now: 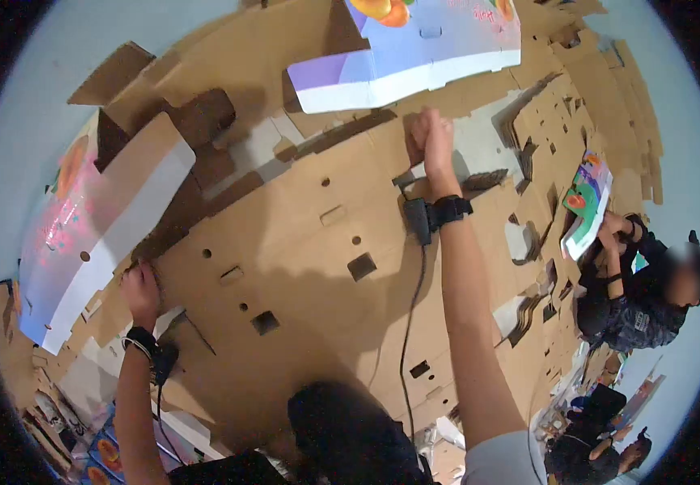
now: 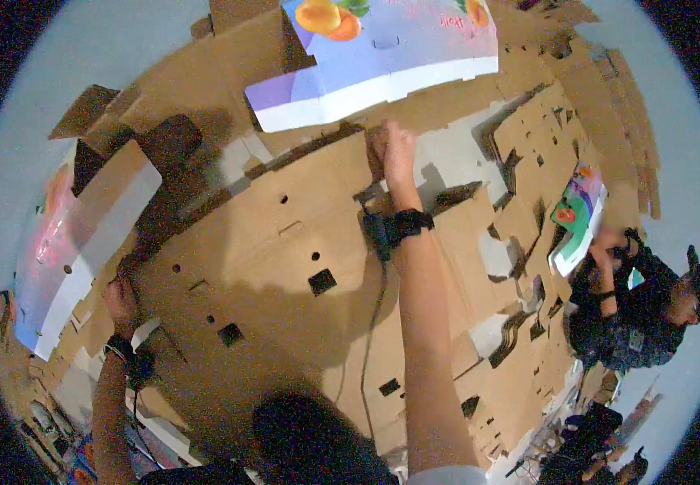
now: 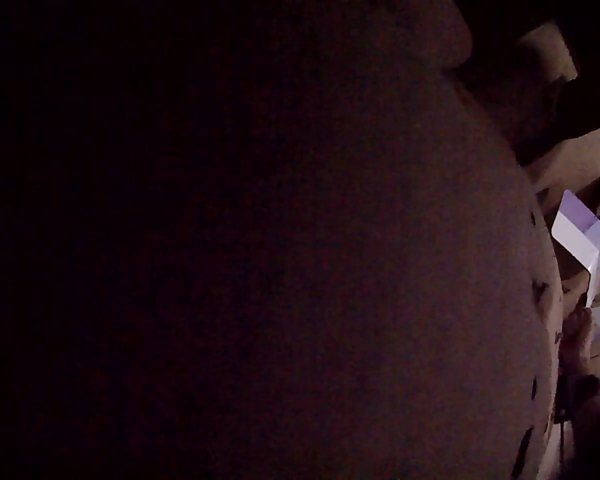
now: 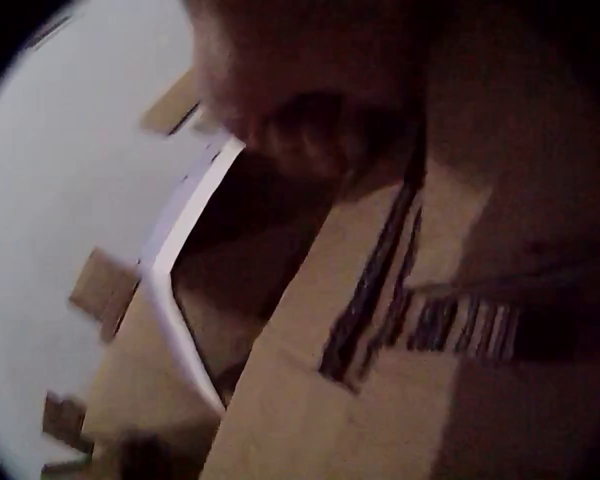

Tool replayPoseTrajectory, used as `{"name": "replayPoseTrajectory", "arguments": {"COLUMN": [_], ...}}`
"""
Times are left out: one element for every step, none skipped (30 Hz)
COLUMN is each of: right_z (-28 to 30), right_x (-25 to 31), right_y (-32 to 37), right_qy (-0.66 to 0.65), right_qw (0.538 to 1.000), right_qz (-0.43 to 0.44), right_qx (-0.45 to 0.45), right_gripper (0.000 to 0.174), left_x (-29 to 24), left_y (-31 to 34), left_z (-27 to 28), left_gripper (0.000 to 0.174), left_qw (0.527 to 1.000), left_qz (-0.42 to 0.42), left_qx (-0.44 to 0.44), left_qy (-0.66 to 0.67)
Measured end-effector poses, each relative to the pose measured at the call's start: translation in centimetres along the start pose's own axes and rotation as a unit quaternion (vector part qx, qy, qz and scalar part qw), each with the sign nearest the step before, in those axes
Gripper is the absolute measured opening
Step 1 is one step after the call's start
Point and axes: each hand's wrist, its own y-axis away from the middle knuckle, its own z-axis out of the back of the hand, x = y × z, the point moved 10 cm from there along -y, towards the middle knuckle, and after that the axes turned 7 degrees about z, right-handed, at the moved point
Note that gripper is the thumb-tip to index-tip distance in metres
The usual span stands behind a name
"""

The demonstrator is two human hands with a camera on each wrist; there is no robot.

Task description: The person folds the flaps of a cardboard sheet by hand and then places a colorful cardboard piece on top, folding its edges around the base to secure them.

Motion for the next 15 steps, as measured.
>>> {"name": "replayPoseTrajectory", "arguments": {"right_z": [-0.5,-0.7,-0.7,-0.4,-0.8,-1.7,-1.1,-0.4,0.8,2.1,2.8,4.3,5.0,4.5,3.2], "right_x": [-0.1,-0.4,0.2,0.9,2.6,5.2,9.1,13.0,14.6,15.2,12.2,5.5,1.5,1.9,3.0], "right_y": [0.0,0.6,0.5,0.5,0.5,0.8,2.3,4.8,7.6,9.4,10.1,11.1,11.3,11.0,10.3], "right_qy": [-0.014,-0.025,0.056,0.06,0.103,0.145,0.165,0.183,0.101,0.02,0.019,-0.062,-0.142,-0.09,-0.097], "right_qw": [1.0,0.998,0.997,0.997,0.993,0.984,0.98,0.975,0.988,0.993,0.993,0.994,0.985,0.992,0.993], "right_qz": [-0.026,-0.057,-0.05,-0.049,0.004,0.059,0.09,0.121,0.118,0.113,0.113,0.062,0.014,0.007,0.005], "right_qx": [0.003,0.005,0.01,0.008,0.049,0.091,0.061,0.033,-0.003,-0.041,-0.041,-0.07,-0.097,-0.088,-0.073], "right_gripper": [0.039,0.04,0.042,0.042,0.043,0.043,0.044,0.045,0.044,0.043,0.043,0.042,0.042,0.041,0.041], "left_x": [-0.2,-0.7,-1.3,-1.6,-1.5,-1.5,-2.0,-2.6,-2.6,-1.6,-1.1,-0.9,0.3,1.3,1.9], "left_y": [-0.2,0.1,0.1,0.0,-0.1,-0.4,-0.7,-0.8,-0.6,-0.2,0.3,0.8,1.0,1.3,1.4], "left_z": [0.2,0.9,1.5,1.6,1.1,0.7,1.4,2.0,2.0,1.0,0.3,-0.2,-1.3,-2.1,-2.3], "left_gripper": [0.035,0.036,0.037,0.037,0.039,0.04,0.04,0.041,0.042,0.042,0.042,0.042,0.042,0.042,0.041], "left_qw": [1.0,1.0,0.999,0.999,1.0,1.0,1.0,0.999,0.996,0.996,1.0,0.995,0.994,0.992,0.989], "left_qz": [-0.001,-0.007,-0.013,-0.014,-0.003,0.009,0.01,0.032,0.052,0.052,-0.016,-0.085,-0.085,-0.086,-0.085], "left_qx": [-0.003,-0.026,-0.053,-0.052,-0.015,0.02,0.018,0.042,0.069,0.071,0.011,-0.053,-0.061,-0.082,-0.102], "left_qy": [0.0,-0.005,-0.006,-0.001,-0.005,-0.01,-0.008,0.003,0.014,0.013,-0.008,-0.028,-0.028,-0.048,-0.069]}}
